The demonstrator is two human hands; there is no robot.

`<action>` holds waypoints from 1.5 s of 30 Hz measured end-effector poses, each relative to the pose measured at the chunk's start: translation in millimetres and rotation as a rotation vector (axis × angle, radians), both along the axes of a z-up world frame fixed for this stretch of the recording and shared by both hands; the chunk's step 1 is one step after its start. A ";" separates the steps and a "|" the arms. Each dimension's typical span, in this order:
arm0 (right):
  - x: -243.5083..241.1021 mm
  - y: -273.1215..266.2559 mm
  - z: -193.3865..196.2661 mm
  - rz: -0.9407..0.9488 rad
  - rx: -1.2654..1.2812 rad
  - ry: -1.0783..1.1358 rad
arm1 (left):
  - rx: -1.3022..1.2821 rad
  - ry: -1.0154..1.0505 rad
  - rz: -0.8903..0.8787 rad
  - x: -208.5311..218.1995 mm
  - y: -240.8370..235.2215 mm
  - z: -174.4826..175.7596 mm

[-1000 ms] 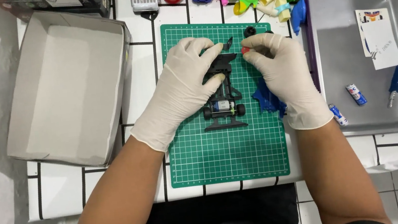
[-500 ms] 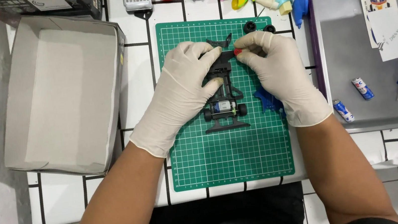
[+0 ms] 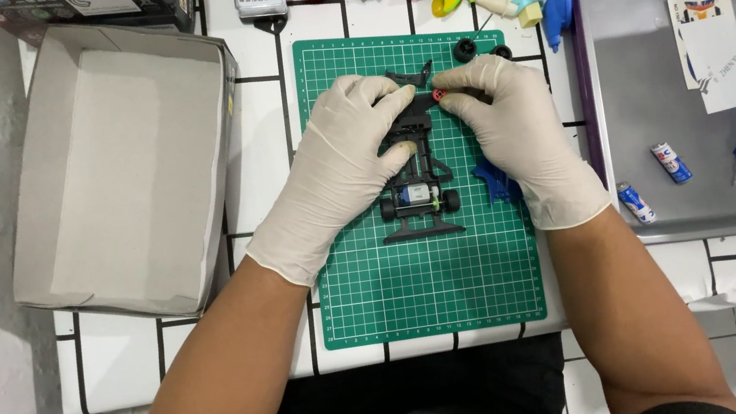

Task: Assembling a miniature toy car chassis by installing gears, a motor, and a plastic cover on a cutting mat.

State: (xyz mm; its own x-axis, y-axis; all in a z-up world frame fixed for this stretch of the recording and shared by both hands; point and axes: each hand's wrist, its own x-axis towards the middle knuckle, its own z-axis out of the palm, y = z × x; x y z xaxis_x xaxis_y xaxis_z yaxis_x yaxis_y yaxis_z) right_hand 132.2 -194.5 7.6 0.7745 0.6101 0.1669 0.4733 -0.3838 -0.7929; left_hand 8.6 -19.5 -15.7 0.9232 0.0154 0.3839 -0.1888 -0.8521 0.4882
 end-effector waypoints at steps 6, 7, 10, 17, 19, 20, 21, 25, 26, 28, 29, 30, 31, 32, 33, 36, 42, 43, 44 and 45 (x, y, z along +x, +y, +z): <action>0.1 -0.3 0.3 0.018 -0.012 -0.042 | 0.007 0.006 0.008 0.9 0.5 -1.3; 0.5 -0.3 -0.1 0.017 -0.012 -0.042 | 0.007 0.006 0.007 0.9 0.4 -1.3; 0.3 0.2 0.7 0.033 -0.009 -0.050 | 0.006 0.010 0.010 0.5 0.4 -0.8; 2.0 -12.2 6.9 -0.004 -0.114 -0.089 | 0.005 0.031 0.012 -0.7 0.1 2.6; 2.0 -15.3 11.7 -0.031 -0.130 -0.105 | 0.006 0.034 0.012 -0.2 0.3 2.1; 1.6 -15.0 14.9 -0.028 -0.122 -0.102 | 0.014 0.037 0.013 0.7 0.8 0.4; 0.8 -14.9 17.6 -0.025 -0.114 -0.097 | 0.022 0.042 0.014 1.1 1.2 -1.6; -8.6 -7.7 26.9 0.037 -0.160 -0.095 | 0.006 0.062 0.013 0.1 0.2 2.5; -6.3 -9.7 24.1 0.023 -0.171 -0.133 | 0.010 0.067 0.016 0.1 0.2 2.8; -3.7 -13.1 21.7 0.010 -0.183 -0.173 | 0.013 0.071 0.019 0.5 -0.1 2.2; -3.6 -14.1 21.8 -0.015 -0.183 -0.189 | 0.011 0.070 0.020 0.7 0.2 1.2; -3.5 -15.1 22.1 -0.039 -0.182 -0.205 | 0.009 0.069 0.021 0.7 0.3 0.4; -1.7 -14.7 19.7 -0.038 -0.180 -0.205 | 0.011 0.069 0.022 0.4 0.4 0.8; 0.2 -14.4 17.4 -0.032 -0.167 -0.195 | 0.017 0.065 0.023 0.2 0.4 1.2; 1.9 -14.1 15.0 -0.026 -0.154 -0.185 | 0.024 0.061 0.023 -0.1 0.4 1.7; 1.9 -13.6 11.2 0.003 -0.087 -0.207 | 0.020 0.018 0.001 0.1 1.0 3.8; -1.6 -11.5 12.9 -0.009 0.011 -0.222 | -0.033 -0.188 0.192 -2.1 26.0 3.6; -3.1 -11.4 15.1 -0.001 0.020 -0.219 | -0.024 -0.186 0.200 -6.2 27.9 10.5; -4.7 -11.4 17.2 0.030 0.014 -0.240 | 0.009 -0.146 0.278 -10.5 29.6 17.4; -7.0 -11.1 18.9 0.060 0.010 -0.260 | 0.042 -0.105 0.356 -15.3 31.4 24.3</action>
